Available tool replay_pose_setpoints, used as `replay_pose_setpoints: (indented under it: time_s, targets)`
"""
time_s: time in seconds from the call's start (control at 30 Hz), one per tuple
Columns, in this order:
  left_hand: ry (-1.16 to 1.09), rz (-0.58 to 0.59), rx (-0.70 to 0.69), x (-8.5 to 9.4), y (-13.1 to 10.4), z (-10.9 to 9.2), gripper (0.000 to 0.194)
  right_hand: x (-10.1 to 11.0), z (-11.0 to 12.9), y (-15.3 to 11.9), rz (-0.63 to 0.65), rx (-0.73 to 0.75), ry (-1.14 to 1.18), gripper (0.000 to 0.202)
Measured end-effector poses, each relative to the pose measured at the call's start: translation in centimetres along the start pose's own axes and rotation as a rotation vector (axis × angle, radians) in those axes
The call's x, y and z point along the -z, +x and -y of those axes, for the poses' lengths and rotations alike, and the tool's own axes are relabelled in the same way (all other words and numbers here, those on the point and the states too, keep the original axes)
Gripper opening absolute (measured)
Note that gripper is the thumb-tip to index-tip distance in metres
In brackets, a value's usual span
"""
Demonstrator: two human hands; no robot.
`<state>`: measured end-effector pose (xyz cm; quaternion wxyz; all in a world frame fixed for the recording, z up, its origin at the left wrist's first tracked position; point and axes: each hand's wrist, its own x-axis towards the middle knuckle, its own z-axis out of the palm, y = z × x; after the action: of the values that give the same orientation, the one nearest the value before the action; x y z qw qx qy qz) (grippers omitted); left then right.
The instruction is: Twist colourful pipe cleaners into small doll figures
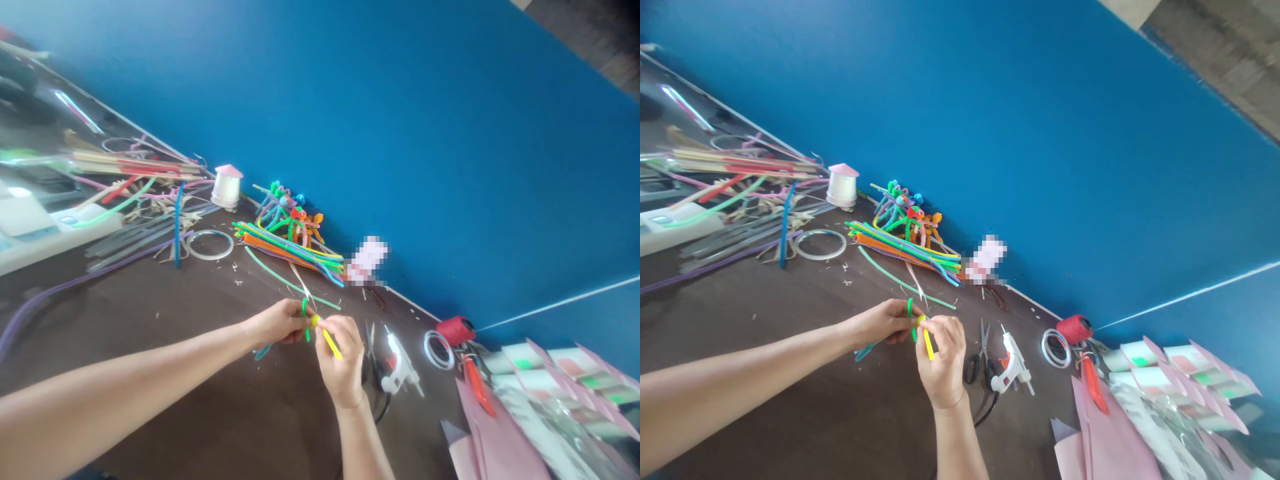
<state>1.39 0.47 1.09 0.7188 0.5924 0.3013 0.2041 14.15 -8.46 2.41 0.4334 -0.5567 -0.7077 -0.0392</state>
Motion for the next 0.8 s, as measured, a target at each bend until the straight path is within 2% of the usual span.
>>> replay_pose_setpoints:
  time_s: [0.2,0.47,0.8]
  targets:
    - [-0.268,-0.011,0.036,0.2,0.1,-0.5,0.028,-0.1,-0.1,0.0,-0.034,-0.009,0.035,0.019]
    - [-0.47,0.032,0.116,0.5,0.0,-0.4,0.017,-0.2,0.0,0.1,-0.044,-0.154,0.199,0.017]
    - [-0.569,0.126,0.119,0.6,-0.3,-0.8,0.014,-1.1,-0.9,-0.2,-0.136,-0.604,0.606,0.013]
